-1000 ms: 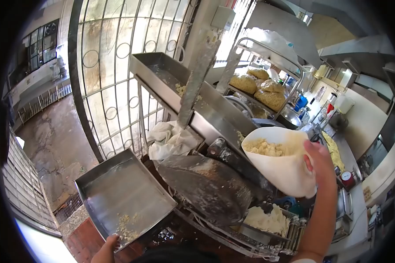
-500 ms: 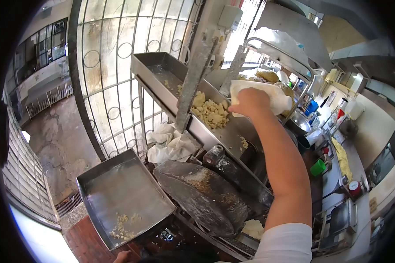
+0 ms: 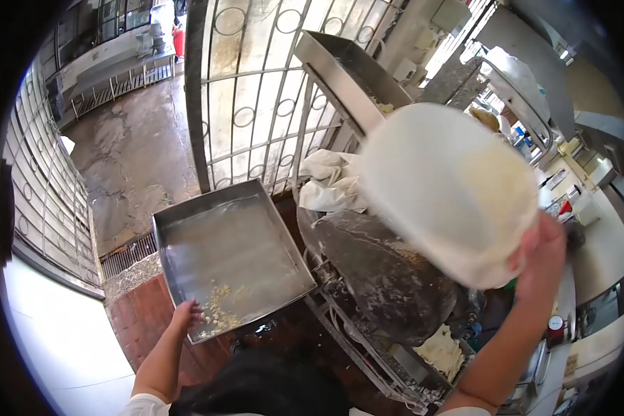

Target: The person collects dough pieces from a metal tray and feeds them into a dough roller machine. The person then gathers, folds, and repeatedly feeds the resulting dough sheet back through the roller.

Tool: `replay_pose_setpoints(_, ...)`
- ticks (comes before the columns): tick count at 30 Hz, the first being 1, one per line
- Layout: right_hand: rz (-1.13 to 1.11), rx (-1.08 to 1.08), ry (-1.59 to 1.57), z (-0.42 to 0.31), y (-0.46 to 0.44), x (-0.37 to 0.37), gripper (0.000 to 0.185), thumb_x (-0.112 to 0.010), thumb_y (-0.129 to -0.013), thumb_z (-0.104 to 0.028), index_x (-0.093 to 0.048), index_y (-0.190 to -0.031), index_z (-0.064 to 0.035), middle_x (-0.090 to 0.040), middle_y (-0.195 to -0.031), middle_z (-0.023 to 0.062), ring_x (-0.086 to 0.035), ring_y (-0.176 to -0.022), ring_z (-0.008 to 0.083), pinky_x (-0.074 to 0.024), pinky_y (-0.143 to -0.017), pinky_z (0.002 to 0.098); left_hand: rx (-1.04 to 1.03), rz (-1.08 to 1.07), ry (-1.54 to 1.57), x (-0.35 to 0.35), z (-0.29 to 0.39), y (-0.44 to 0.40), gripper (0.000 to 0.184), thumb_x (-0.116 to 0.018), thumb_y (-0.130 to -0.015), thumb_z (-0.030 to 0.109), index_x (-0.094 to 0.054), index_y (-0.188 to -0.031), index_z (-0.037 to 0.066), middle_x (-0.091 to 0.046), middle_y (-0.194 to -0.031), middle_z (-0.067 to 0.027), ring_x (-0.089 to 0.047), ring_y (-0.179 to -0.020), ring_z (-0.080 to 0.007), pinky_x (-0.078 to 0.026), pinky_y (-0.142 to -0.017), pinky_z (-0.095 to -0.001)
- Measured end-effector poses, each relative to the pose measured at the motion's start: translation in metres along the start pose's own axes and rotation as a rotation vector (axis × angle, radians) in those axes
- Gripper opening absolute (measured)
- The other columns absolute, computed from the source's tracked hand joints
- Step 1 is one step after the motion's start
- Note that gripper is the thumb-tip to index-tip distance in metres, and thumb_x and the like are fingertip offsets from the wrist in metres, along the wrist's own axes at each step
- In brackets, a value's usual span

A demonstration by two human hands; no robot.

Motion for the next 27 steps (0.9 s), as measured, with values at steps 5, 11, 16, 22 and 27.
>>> replay_pose_setpoints(5, -0.719, 0.187, 0.124, -0.011, 0.088, -0.203, 0.052, -0.083, -0.063, -0.043, -0.05, -0.056, -0.0035, -0.045, -0.053, 0.0079, -0.04, -0.047, 0.0182, -0.0344, -0.046, 0.033, -0.2, -0.487, 0.321, -0.067, 0.13, 0.115, 0.067, -0.043, -0.088, 0.064, -0.056, -0.113, 0.004, -0.064, -0.084, -0.0072, -0.058, -0.059, -0.0166, -0.043, -0.048, -0.0256)
replay_pose_setpoints(11, -0.759, 0.067, -0.096, 0.095, 0.19, -0.361, 0.05, -0.077, -0.068, -0.05, -0.057, -0.068, -0.0044, -0.057, -0.067, 0.0131, -0.057, -0.062, 0.0284, -0.0442, -0.057, 0.037, -0.293, -0.358, -0.259, -0.043, 0.135, 0.124, 0.04, -0.054, -0.089, 0.04, -0.063, -0.103, 0.003, -0.061, -0.071, -0.003, -0.051, -0.049, -0.0112, -0.039, -0.043, -0.0233)
replay_pose_setpoints(16, -0.417, 0.208, -0.055, 0.154, 0.197, -0.347, 0.045, -0.074, -0.074, -0.046, -0.062, -0.085, -0.0035, -0.062, -0.09, 0.0145, -0.06, -0.083, 0.0301, -0.0475, -0.07, 0.0371, -0.279, -0.122, -0.093, -0.032, 0.142, 0.102, 0.026, -0.054, -0.087, 0.022, -0.064, -0.101, 0.002, -0.058, -0.066, -0.0032, -0.047, -0.043, -0.0101, -0.036, -0.038, -0.0227)
replay_pose_setpoints(22, -0.792, -0.527, 0.22, 0.327, 0.27, -0.293, 0.034, -0.069, -0.081, -0.039, -0.066, -0.09, -0.0062, -0.065, -0.08, 0.0107, -0.063, -0.074, 0.021, -0.049, -0.068, 0.034, -0.448, -0.097, 0.108, -0.119, 0.239, 0.061, 0.018, -0.053, -0.088, 0.018, -0.062, -0.097, 0.004, -0.055, -0.062, -0.0046, -0.046, -0.042, -0.0105, -0.035, -0.036, -0.0229)
replay_pose_setpoints(27, -1.024, -0.768, 0.127, 0.461, 0.384, -0.23, 0.04, -0.063, -0.084, -0.046, -0.067, -0.088, -0.0062, -0.068, -0.079, 0.0103, -0.066, -0.07, 0.0225, -0.0504, -0.064, 0.0365, -0.42, -0.202, 0.149, -0.263, 0.297, -0.02, 0.016, -0.051, -0.09, 0.019, -0.059, -0.092, 0.005, -0.056, -0.063, -0.0059, -0.047, -0.044, -0.0106, -0.035, -0.036, -0.0233)
Point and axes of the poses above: each hand's wrist, its own y-axis away from the middle knuckle, its own x-axis out of the back of the hand, z = x × y, the point moved 6 cm from there along -y, towards the middle knuckle
